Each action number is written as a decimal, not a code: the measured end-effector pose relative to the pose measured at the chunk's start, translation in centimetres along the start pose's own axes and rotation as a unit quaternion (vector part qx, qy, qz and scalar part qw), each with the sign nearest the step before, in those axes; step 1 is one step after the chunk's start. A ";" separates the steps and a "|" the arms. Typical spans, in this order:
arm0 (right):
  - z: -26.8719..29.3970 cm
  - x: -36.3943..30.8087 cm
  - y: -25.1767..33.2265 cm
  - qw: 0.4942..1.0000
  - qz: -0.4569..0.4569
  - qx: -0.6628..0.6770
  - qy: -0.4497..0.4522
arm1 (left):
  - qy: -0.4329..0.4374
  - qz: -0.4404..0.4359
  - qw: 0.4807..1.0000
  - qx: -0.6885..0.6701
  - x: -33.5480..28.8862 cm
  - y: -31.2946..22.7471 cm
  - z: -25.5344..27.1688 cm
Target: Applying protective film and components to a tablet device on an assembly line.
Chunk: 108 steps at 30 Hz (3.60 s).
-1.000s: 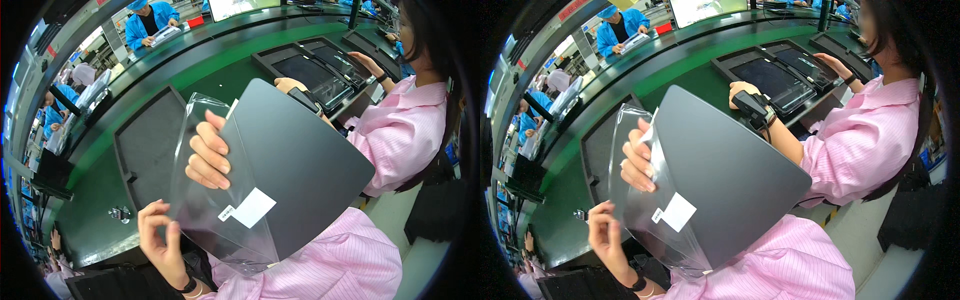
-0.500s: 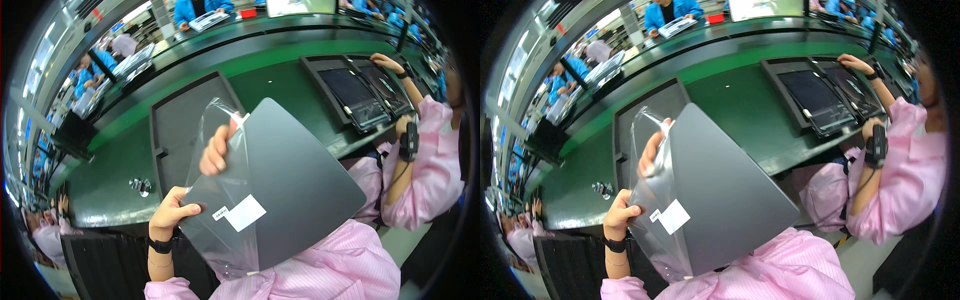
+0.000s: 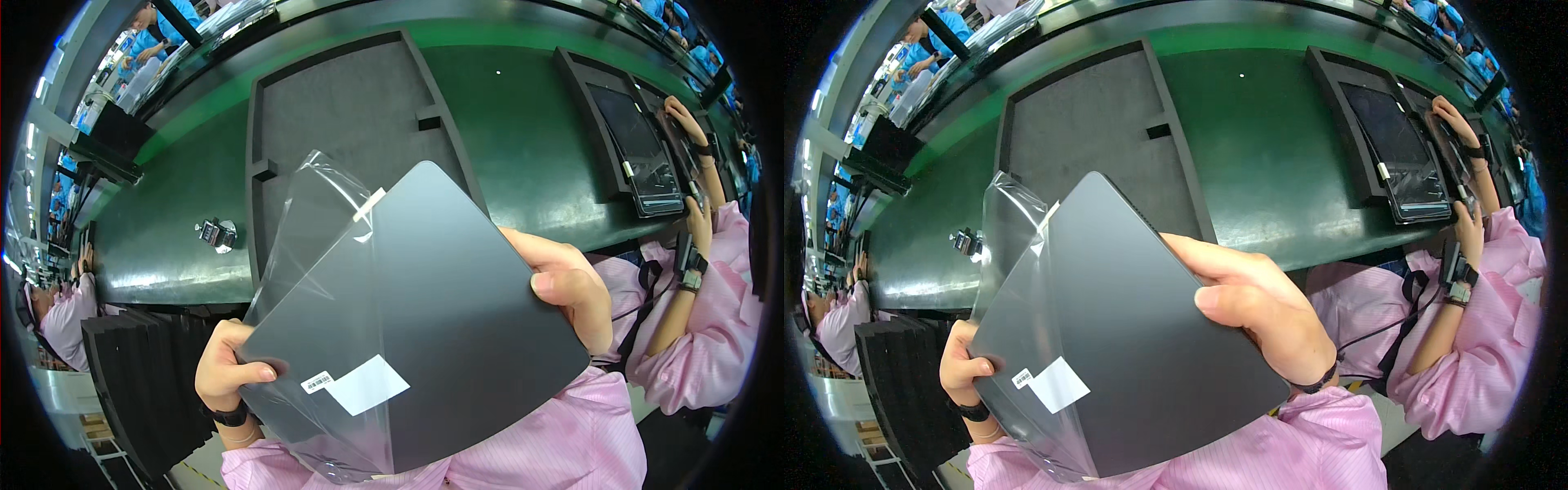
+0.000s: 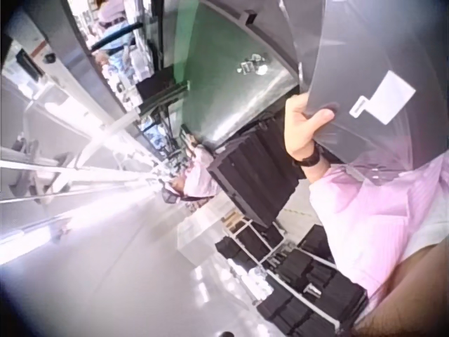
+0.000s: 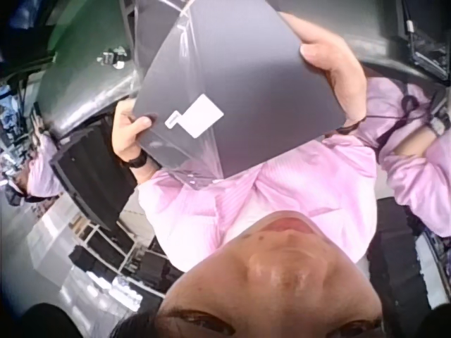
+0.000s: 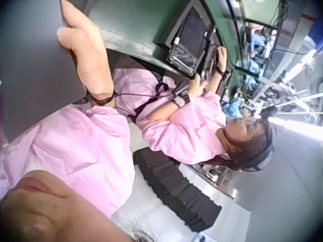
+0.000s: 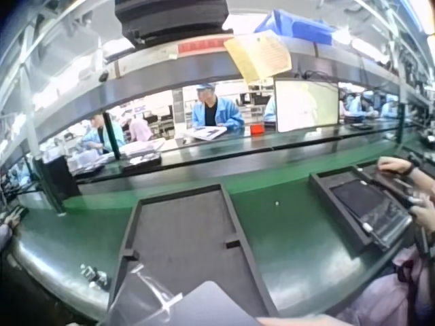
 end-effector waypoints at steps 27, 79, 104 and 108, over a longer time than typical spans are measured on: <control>0.3 1.4 -1.1 0.999 -0.007 0.043 0.015 | 0.013 0.001 1.000 -0.020 -0.5 1.1 0.5; 2.4 1.7 -2.1 0.985 -0.059 0.039 0.158 | -0.003 0.041 0.999 0.010 -0.9 1.0 -0.8; 1.9 2.0 -2.6 0.992 -0.095 -0.063 0.051 | 0.003 0.056 0.998 0.026 -1.9 0.3 0.6; 2.0 2.8 -3.1 0.996 -0.080 -0.043 0.023 | 0.008 0.055 0.998 0.028 -1.9 0.3 0.4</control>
Point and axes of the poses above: each hand's wrist, its own x-axis towards the middle knuckle, its own z-axis out of the back of the hand, y = z × x, the point moved 7 cm from there along x, towards the middle knuckle, and after that the axes turned 10 degrees about -y, right-handed, at the moved point
